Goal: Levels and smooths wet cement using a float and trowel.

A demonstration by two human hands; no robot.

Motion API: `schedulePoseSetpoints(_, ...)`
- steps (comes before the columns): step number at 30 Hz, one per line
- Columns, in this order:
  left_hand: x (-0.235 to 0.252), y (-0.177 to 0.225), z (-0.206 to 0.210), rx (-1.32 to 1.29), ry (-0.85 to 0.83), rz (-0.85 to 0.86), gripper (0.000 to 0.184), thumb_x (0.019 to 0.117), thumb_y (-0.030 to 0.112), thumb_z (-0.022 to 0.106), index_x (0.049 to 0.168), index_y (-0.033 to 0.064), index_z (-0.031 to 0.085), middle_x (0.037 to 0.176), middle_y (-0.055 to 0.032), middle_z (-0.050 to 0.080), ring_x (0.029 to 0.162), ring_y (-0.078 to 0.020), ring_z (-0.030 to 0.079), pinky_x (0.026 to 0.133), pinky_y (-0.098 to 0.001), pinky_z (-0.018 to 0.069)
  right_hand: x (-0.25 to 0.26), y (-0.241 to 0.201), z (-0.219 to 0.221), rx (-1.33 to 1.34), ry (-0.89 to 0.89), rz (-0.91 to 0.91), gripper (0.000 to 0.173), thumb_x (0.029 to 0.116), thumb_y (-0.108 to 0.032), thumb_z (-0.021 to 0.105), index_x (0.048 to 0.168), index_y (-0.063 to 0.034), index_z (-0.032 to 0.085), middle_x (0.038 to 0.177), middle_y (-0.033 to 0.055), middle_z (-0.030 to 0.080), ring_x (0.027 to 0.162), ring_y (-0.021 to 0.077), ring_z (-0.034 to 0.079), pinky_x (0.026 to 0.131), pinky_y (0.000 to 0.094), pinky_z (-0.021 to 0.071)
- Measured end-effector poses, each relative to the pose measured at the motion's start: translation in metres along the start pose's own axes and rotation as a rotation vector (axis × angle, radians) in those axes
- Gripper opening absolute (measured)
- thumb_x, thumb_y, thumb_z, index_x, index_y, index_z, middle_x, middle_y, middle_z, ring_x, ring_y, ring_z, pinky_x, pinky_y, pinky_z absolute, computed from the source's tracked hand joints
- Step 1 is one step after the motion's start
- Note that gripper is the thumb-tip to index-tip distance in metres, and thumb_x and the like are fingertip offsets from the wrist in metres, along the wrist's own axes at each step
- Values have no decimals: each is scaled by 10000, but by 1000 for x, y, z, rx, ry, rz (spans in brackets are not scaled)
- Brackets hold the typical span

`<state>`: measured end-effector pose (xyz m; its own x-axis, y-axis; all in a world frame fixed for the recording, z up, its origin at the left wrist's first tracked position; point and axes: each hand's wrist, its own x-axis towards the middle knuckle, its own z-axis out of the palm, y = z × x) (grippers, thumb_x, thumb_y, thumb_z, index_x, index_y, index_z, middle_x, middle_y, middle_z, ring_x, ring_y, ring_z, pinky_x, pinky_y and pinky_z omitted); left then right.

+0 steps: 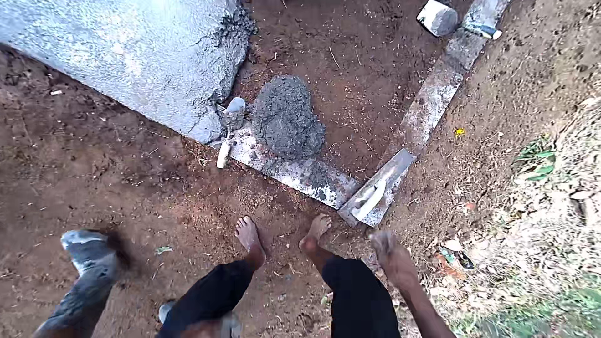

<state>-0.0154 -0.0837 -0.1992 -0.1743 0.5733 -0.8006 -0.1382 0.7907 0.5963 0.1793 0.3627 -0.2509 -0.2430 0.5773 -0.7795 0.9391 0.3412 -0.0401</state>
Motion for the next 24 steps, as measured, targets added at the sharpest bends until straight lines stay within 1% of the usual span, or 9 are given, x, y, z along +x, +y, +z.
schedulePoseSetpoints(2,86,27,-26,198,-109,16,367,993,311,629,1242,45,673,998,-167,732,913,-343,714,838,-595,557,103,18,4,-40,90,221,713,1053,-545,484,1486,21,457,1323,301,629,1226,475,622,1019,664,479)
schedulePoseSetpoints(6,223,37,-45,397,-57,95,384,1021,334,562,1296,79,644,1067,-148,721,943,-323,707,851,-571,552,209,55,40,168,122,269,707,1019,-574,552,1392,26,568,1320,313,626,1263,466,593,1063,672,432)
schedulePoseSetpoints(9,301,24,-36,395,-81,240,383,1028,346,563,1298,86,640,1049,-130,724,937,-297,708,855,-540,561,224,69,69,376,267,252,502,1034,-349,620,1348,41,584,1224,305,658,1158,435,644,1002,648,475)
schedulePoseSetpoints(12,347,27,-24,361,-105,469,338,1040,282,566,1257,42,665,1039,-162,735,945,-325,721,865,-565,561,220,62,76,654,579,159,359,1042,-235,592,1299,15,579,1008,189,680,825,264,695,773,497,587)
schedulePoseSetpoints(14,362,26,-16,307,-114,614,307,1046,250,560,1230,32,674,1038,-155,734,939,-294,722,867,-531,569,204,47,60,612,706,24,428,1005,-267,627,1314,16,542,949,162,677,727,238,688,693,483,596)
schedulePoseSetpoints(17,364,37,-10,102,-98,786,282,1043,190,561,1212,-12,662,1044,-147,726,908,-202,710,847,-403,579,164,-5,40,369,841,-341,604,932,-407,647,1313,52,551,985,176,688,788,222,696,721,471,589)
schedulePoseSetpoints(20,336,51,-9,-139,-79,855,353,1035,182,554,1301,-46,592,1133,-122,716,980,-160,713,882,-357,598,121,-84,52,233,873,-763,559,973,-513,578,1211,-11,632,865,56,709,727,87,683,645,316,592)
schedulePoseSetpoints(22,305,50,-18,-309,-7,862,422,1037,199,531,1362,-70,519,1191,-111,701,1030,-164,713,896,-374,611,95,-143,78,194,764,-964,556,992,-495,556,1252,-9,635,941,88,735,784,147,714,668,378,606)
schedulePoseSetpoints(24,272,28,-28,-533,165,806,378,1037,183,503,1331,-54,502,1120,-39,703,978,-116,712,870,-345,621,78,-193,120,120,698,-1136,534,1000,-441,581,1274,11,651,1038,140,755,846,225,750,680,442,621)
